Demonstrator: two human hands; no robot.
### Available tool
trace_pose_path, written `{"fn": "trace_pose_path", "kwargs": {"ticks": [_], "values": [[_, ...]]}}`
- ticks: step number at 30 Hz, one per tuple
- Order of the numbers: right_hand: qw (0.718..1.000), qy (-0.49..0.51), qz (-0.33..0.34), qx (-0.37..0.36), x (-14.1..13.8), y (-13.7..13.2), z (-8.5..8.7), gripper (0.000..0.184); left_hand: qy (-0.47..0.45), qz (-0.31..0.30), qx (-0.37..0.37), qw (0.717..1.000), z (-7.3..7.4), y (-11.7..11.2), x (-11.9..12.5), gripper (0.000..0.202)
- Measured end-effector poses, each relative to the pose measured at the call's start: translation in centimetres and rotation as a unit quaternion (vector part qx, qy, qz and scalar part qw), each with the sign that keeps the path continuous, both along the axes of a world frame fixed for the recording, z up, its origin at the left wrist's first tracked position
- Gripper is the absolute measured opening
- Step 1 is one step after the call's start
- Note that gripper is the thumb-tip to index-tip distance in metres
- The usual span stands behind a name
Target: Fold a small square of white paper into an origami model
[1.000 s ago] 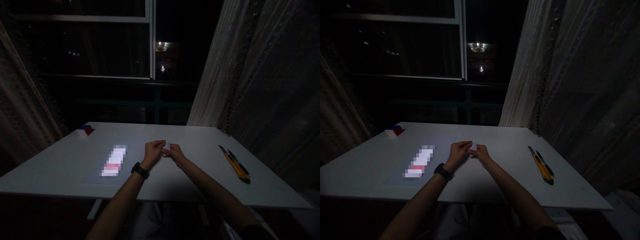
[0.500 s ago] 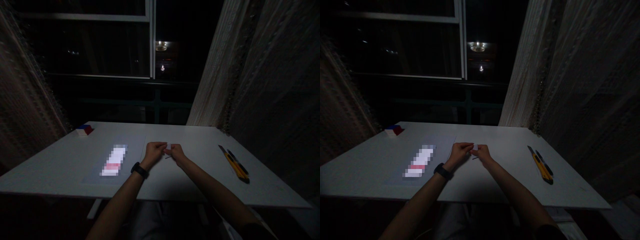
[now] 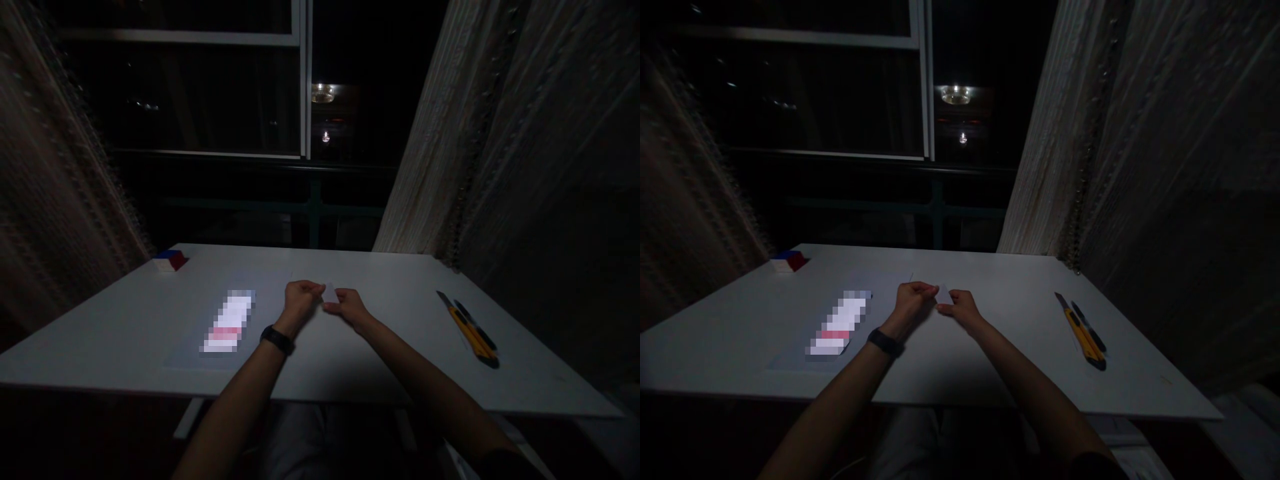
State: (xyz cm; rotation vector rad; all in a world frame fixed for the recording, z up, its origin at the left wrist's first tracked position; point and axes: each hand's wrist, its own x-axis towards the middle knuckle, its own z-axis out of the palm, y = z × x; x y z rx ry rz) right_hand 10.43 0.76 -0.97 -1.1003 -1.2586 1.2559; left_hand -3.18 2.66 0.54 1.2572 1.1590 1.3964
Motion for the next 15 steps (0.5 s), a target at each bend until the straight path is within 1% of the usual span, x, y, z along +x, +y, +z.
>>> {"fn": "trace_pose_path", "kwargs": {"ticks": [2,3,6,8,9,11,13,15], "values": [[1.0,0.002,-0.016,0.01,0.0,0.1,-0.1,0.036,-0.015,0.006,0.0,1.0,0.1,0.0,0.1,0.024],[1.0,0.004,-0.022,0.021,0.0,0.1,-0.1,0.036,-0.023,-0.001,-0.001,1.0,0.2,-0.1,0.1,0.025],[0.999,0.02,-0.027,0.041,0.0,0.1,-0.1,0.039,-0.048,-0.05,-0.018,0.997,0.7,-0.5,0.4,0.03],[0.999,0.034,-0.025,0.031,0.0,0.0,-0.1,0.045,-0.061,-0.079,-0.037,0.994,0.9,-0.8,0.5,0.04],[0.999,0.039,-0.025,0.026,0.0,0.0,-0.1,0.047,-0.062,-0.084,-0.044,0.993,1.0,-0.9,0.6,0.045],[0.999,0.042,-0.025,0.024,0.0,0.0,-0.1,0.051,-0.056,-0.077,-0.052,0.994,1.0,-1.0,0.5,0.05],[0.999,0.038,-0.019,0.025,0.0,0.0,-0.2,0.053,-0.052,-0.062,-0.057,0.995,0.9,-1.1,0.4,0.048],[0.999,0.032,-0.002,0.024,0.0,0.1,-0.3,0.054,-0.058,-0.061,-0.066,0.994,0.9,-1.1,0.3,0.047]]}}
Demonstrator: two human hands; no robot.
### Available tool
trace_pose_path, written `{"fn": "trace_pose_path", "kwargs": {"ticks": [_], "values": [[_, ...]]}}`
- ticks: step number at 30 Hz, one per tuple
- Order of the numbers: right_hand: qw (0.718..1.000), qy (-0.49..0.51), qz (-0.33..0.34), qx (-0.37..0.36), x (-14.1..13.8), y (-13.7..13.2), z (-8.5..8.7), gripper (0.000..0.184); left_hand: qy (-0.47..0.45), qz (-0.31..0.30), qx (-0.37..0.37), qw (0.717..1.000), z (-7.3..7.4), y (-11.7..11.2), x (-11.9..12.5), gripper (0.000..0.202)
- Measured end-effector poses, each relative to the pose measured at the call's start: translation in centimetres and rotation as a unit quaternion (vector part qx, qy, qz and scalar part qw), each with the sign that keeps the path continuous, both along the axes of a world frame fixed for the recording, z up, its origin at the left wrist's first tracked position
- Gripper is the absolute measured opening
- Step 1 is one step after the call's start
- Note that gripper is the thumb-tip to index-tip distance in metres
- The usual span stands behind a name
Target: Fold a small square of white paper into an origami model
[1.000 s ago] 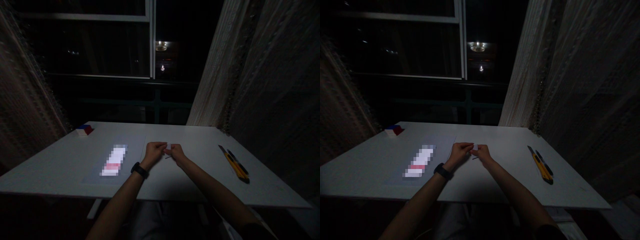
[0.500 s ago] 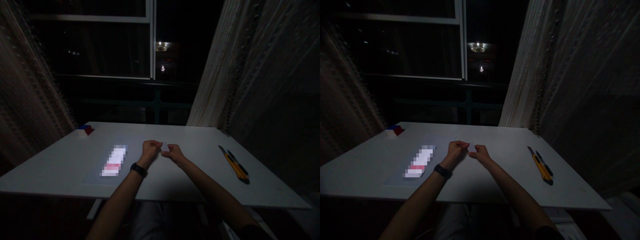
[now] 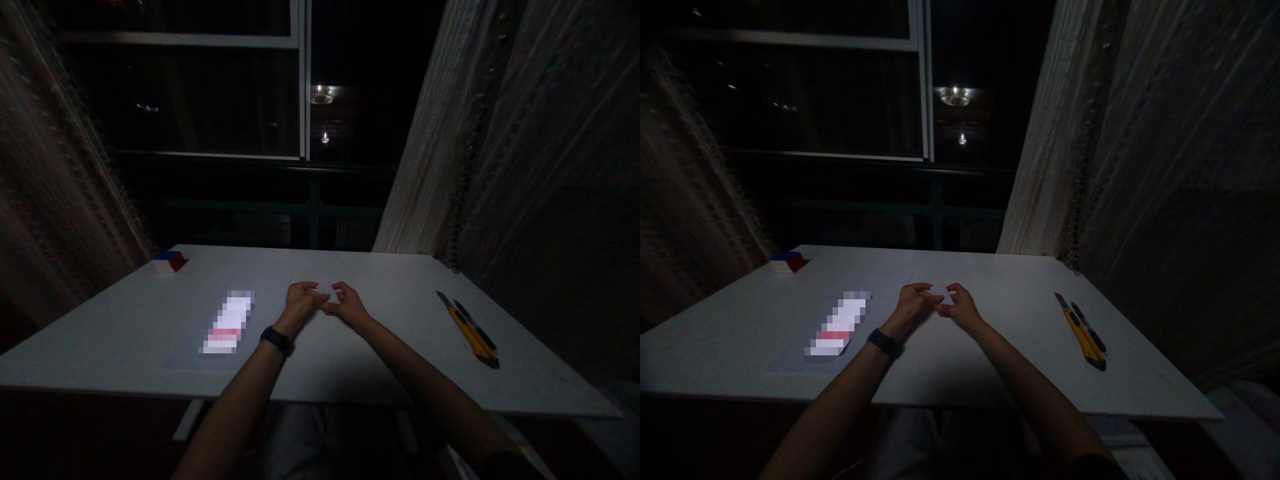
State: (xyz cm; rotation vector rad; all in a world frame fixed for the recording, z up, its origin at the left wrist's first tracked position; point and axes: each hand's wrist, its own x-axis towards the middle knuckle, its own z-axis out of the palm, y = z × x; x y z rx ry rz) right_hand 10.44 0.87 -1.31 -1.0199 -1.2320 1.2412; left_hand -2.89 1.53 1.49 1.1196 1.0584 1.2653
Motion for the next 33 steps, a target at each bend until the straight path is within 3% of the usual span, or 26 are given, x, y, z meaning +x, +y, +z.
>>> {"fn": "trace_pose_path", "kwargs": {"ticks": [4,8,15,23,28,33], "values": [[1.0,-0.001,0.017,0.003,0.2,0.2,-0.2,0.053,-0.025,-0.004,-0.01,1.0,0.4,-0.1,-0.1,0.043],[1.0,0.006,-0.008,0.006,0.3,0.1,0.0,0.051,-0.059,0.019,-0.02,0.998,0.6,-0.2,-0.2,0.048],[0.999,0.027,-0.01,-0.046,0.6,-0.2,0.6,0.051,-0.057,-0.056,0.007,0.997,0.5,-0.1,-0.2,0.042],[0.996,0.029,0.057,-0.063,1.1,-0.6,0.8,0.052,-0.048,0.008,-0.003,0.999,0.4,0.2,-0.2,0.041],[0.997,-0.002,0.06,-0.054,1.0,-0.7,0.9,0.038,-0.074,-0.008,0.006,0.997,0.3,0.3,-0.3,0.042],[0.997,-0.029,0.052,-0.04,0.8,-0.6,0.5,0.037,-0.077,-0.011,0.008,0.997,0.5,0.1,-0.3,0.041]]}}
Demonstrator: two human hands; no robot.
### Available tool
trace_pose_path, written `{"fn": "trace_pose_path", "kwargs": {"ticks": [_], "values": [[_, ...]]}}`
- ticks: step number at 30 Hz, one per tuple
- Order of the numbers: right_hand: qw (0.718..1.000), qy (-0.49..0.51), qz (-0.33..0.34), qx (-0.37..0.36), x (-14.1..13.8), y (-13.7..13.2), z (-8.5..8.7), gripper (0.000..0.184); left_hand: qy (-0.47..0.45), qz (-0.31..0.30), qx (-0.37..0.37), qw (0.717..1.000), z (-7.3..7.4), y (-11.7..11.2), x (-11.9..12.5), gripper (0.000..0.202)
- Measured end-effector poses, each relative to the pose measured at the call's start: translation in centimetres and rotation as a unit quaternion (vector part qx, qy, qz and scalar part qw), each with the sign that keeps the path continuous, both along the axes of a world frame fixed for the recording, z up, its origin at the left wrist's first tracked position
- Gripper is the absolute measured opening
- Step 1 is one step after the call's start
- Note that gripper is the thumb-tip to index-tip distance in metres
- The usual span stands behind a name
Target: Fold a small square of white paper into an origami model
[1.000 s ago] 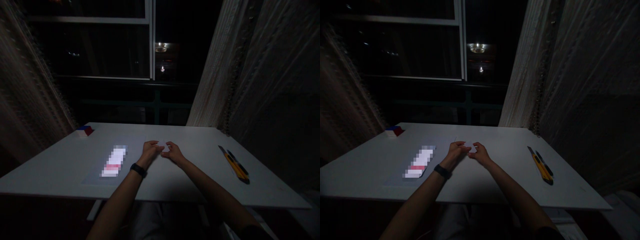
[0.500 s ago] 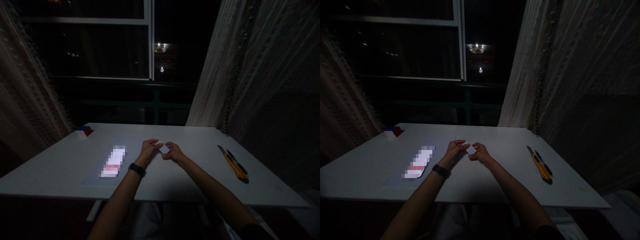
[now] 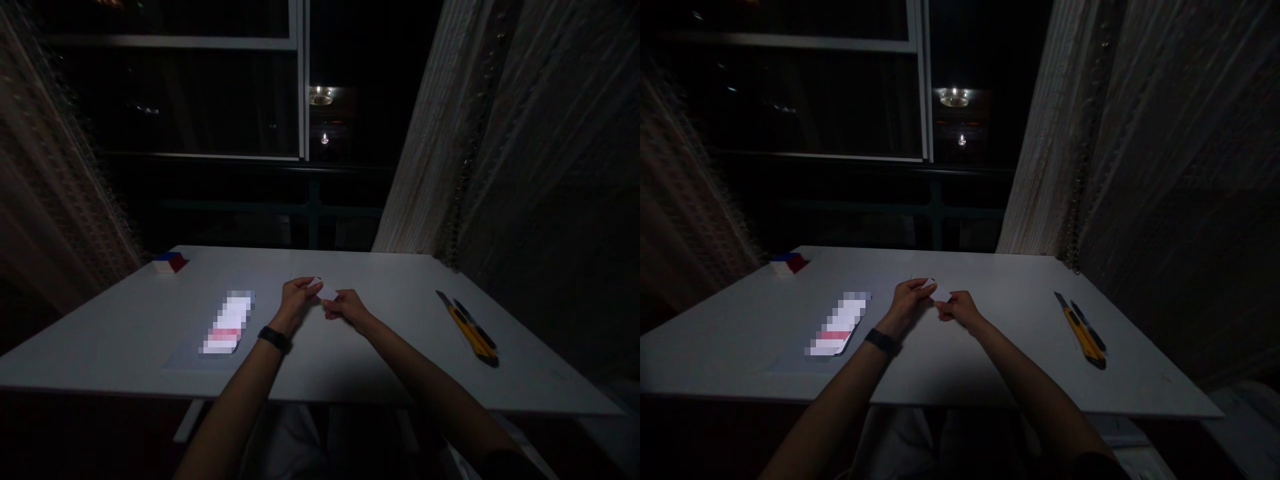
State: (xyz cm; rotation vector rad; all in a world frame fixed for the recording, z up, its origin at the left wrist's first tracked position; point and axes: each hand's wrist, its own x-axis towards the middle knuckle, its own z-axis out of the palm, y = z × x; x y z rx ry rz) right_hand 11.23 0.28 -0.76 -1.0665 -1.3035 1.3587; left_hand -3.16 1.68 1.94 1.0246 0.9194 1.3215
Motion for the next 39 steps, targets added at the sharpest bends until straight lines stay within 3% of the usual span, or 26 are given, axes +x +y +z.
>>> {"fn": "trace_pose_path", "kwargs": {"ticks": [6,13,19,24,30,34,39], "values": [[1.0,-0.003,0.017,-0.012,0.13,-0.08,0.15,0.035,0.03,0.003,0.012,0.999,0.09,-0.14,0.13,0.04],[0.999,0.001,0.049,-0.002,0.07,-0.55,0.51,0.033,-0.016,-0.033,0.019,0.999,0.14,-0.32,0.21,0.035],[0.998,-0.011,0.057,0.024,-0.44,-0.51,-0.03,0.035,-0.015,0.018,0.029,0.999,0.07,-0.26,0.08,0.026],[0.998,-0.036,0.051,0.031,-0.54,-0.39,-0.18,0.039,-0.022,0.013,0.027,0.999,0.05,-0.14,-0.07,0.023],[0.998,-0.026,0.045,-0.016,-0.4,-0.11,0.04,0.05,0.014,0.018,0.051,0.998,0.02,0.06,0.09,0.024],[0.999,-0.008,0.045,-0.027,-0.18,0.04,0.2,0.047,0.017,-0.016,0.047,0.999,0.09,-0.04,0.28,0.031],[0.999,-0.011,0.046,-0.015,-0.14,-0.15,0.2,0.044,0.036,-0.005,0.025,0.999,0.22,-0.34,0.4,0.032]]}}
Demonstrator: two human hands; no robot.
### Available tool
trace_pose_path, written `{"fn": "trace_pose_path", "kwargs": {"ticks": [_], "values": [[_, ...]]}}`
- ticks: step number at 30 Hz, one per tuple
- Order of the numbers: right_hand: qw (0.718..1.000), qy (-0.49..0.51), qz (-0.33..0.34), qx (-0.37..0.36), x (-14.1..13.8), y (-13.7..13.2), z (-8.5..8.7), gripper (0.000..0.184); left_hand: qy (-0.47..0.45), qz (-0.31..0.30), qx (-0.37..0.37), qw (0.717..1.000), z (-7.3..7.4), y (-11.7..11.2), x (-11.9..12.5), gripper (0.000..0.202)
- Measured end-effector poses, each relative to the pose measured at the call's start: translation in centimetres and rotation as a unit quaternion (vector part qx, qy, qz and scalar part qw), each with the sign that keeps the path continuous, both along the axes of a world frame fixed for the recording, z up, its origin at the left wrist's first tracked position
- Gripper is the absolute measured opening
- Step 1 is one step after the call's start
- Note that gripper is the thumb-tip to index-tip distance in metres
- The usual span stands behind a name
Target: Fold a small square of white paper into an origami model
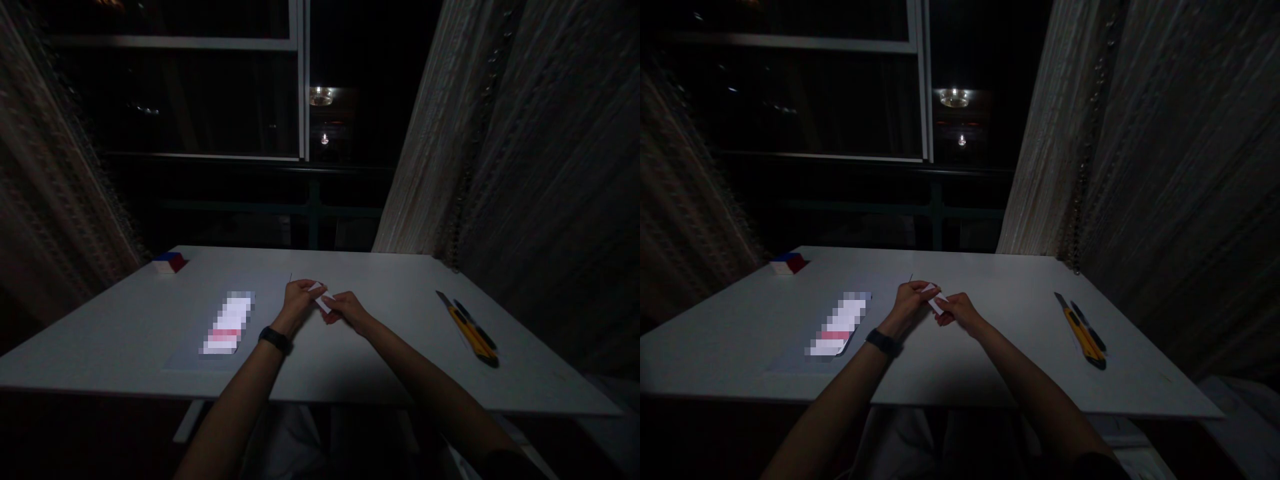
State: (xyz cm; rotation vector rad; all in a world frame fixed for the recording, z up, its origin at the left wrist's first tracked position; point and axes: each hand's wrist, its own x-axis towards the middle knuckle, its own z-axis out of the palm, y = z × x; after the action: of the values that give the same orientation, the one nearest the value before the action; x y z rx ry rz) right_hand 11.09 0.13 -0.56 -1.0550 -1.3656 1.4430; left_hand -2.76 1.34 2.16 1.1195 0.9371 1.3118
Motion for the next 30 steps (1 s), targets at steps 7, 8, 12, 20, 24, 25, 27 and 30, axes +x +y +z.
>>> {"fn": "trace_pose_path", "kwargs": {"ticks": [7,8,12,20,24,25,27,30], "values": [[1.0,0.016,-0.009,0.006,-0.1,0.0,0.1,0.042,0.004,-0.013,0.005,1.0,-0.2,0.1,0.0,0.033],[1.0,0.019,-0.016,0.007,0.0,0.1,0.2,0.041,-0.003,-0.019,0.006,1.0,-0.2,0.1,0.0,0.035],[0.998,0.033,-0.049,0.007,0.4,0.1,0.5,0.041,-0.006,0.002,0.0,1.0,-0.3,0.3,-0.1,0.035],[0.994,0.021,-0.095,0.052,0.0,0.2,0.4,0.04,0.114,0.042,0.043,0.992,-0.8,0.7,-0.1,0.028],[0.992,0.007,-0.119,0.044,-0.1,0.3,0.6,0.042,0.169,0.055,0.079,0.981,-0.8,0.7,-0.2,0.027],[0.992,0.0,-0.119,0.049,0.0,0.3,0.7,0.042,0.177,0.055,0.086,0.979,-0.7,0.7,-0.2,0.027],[0.99,-0.021,-0.116,0.072,0.2,0.3,0.9,0.043,0.188,0.049,0.093,0.977,-0.6,0.6,-0.3,0.026],[0.987,-0.049,-0.118,0.099,0.4,0.3,1.0,0.044,0.205,0.038,0.104,0.973,-0.7,0.6,-0.3,0.025]]}}
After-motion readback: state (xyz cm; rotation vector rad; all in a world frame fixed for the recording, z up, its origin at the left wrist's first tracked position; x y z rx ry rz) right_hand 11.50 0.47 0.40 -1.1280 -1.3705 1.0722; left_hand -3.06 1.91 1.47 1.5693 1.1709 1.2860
